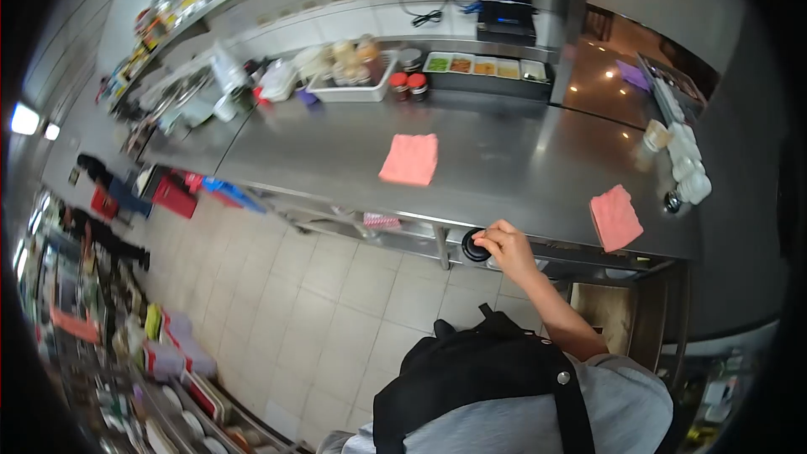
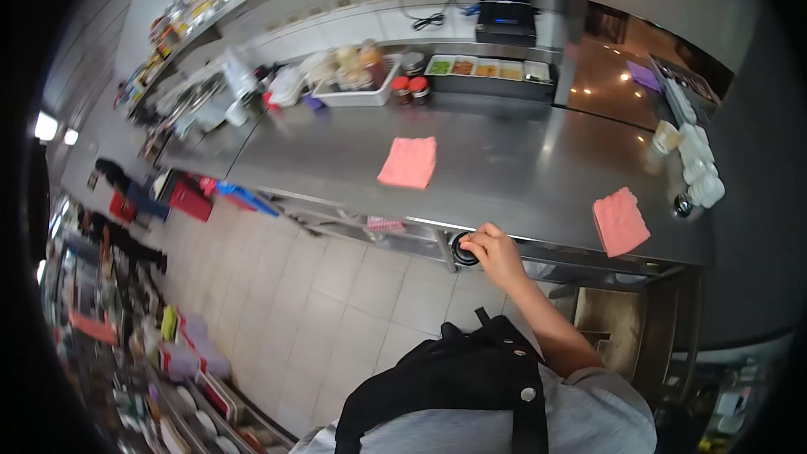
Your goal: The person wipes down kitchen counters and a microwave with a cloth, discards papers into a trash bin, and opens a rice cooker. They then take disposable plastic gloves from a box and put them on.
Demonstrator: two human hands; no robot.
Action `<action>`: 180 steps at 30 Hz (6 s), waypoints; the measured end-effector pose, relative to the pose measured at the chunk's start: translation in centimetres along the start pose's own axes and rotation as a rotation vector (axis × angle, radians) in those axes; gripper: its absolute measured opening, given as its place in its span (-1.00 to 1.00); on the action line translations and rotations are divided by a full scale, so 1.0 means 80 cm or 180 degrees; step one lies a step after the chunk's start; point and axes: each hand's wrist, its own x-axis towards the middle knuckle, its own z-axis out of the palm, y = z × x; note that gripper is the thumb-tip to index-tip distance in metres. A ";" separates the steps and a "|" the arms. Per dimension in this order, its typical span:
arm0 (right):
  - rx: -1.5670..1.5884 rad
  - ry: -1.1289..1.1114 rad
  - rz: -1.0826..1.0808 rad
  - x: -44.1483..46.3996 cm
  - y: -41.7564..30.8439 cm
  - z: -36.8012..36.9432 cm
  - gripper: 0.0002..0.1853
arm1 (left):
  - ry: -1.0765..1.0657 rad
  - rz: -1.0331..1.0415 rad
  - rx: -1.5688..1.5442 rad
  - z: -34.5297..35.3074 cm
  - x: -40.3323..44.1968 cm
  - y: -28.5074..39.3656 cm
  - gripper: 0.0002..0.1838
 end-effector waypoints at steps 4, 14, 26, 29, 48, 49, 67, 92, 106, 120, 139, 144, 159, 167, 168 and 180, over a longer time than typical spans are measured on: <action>-0.0163 0.0450 0.0556 0.037 0.054 -0.008 -0.85 | 0.1671 0.0869 -0.0649 -0.166 0.149 0.166 -0.75; -0.0391 0.0845 0.1069 0.165 0.217 0.012 -0.85 | 0.2735 0.3780 -0.2061 -0.354 -0.068 0.626 -0.89; -0.0399 0.1565 0.1669 0.248 0.333 -0.090 -0.58 | 0.1953 0.3724 -0.1160 -0.337 -0.048 0.705 -0.85; -0.1280 0.1745 0.1633 0.182 0.328 -0.130 -0.44 | 0.1601 0.4401 -0.0370 -0.348 -0.028 0.755 -0.69; -0.2250 0.0648 0.1557 -0.024 0.325 -0.211 -0.36 | 0.1232 0.4305 0.2524 -0.072 -0.112 0.859 -0.26; -0.2261 0.0614 0.1285 -0.021 0.341 -0.235 -0.40 | 0.1328 0.4355 0.2359 -0.049 -0.122 0.873 -0.23; -0.2110 0.4170 0.2528 -0.091 0.470 -0.553 -0.32 | 0.0627 0.5567 0.1420 0.069 -0.274 0.972 -0.20; -0.2396 0.4337 0.3837 -0.215 0.421 -0.535 -0.39 | 0.0268 0.5871 0.2545 0.103 -0.246 0.997 -0.32; -0.1717 0.1940 0.2464 0.030 0.454 -0.479 -0.51 | 0.0176 0.5596 0.2458 0.092 -0.238 0.969 -0.23; -0.3160 0.2135 0.2857 0.131 0.601 -0.526 -0.78 | 0.0832 0.4725 0.0659 -0.032 -0.241 0.864 -0.48; -0.2508 0.1791 0.1389 0.173 0.512 -0.491 -0.55 | 0.1539 0.4230 0.2063 -0.047 -0.155 0.852 -0.38; -0.1081 0.1130 0.1077 0.130 0.373 -0.417 -0.66 | 0.1660 0.4219 0.1935 -0.035 -0.146 0.861 -0.36; -0.1362 0.3497 -0.5135 0.093 -0.156 -0.382 -0.80 | 0.0598 0.4972 0.1468 -0.083 -0.148 0.804 -0.29; -0.3391 0.3491 -0.5255 0.043 -0.176 -0.420 -0.89 | 0.0514 0.4918 0.1688 -0.084 -0.162 0.804 -0.31; -0.3315 0.3567 -0.5195 0.038 -0.167 -0.427 -0.89 | 0.0552 0.4854 0.1716 -0.081 -0.166 0.810 -0.32; -0.2780 0.2009 0.1350 0.082 0.494 -0.599 -0.35 | 0.1360 0.4112 0.1507 -0.055 -0.183 0.819 -0.40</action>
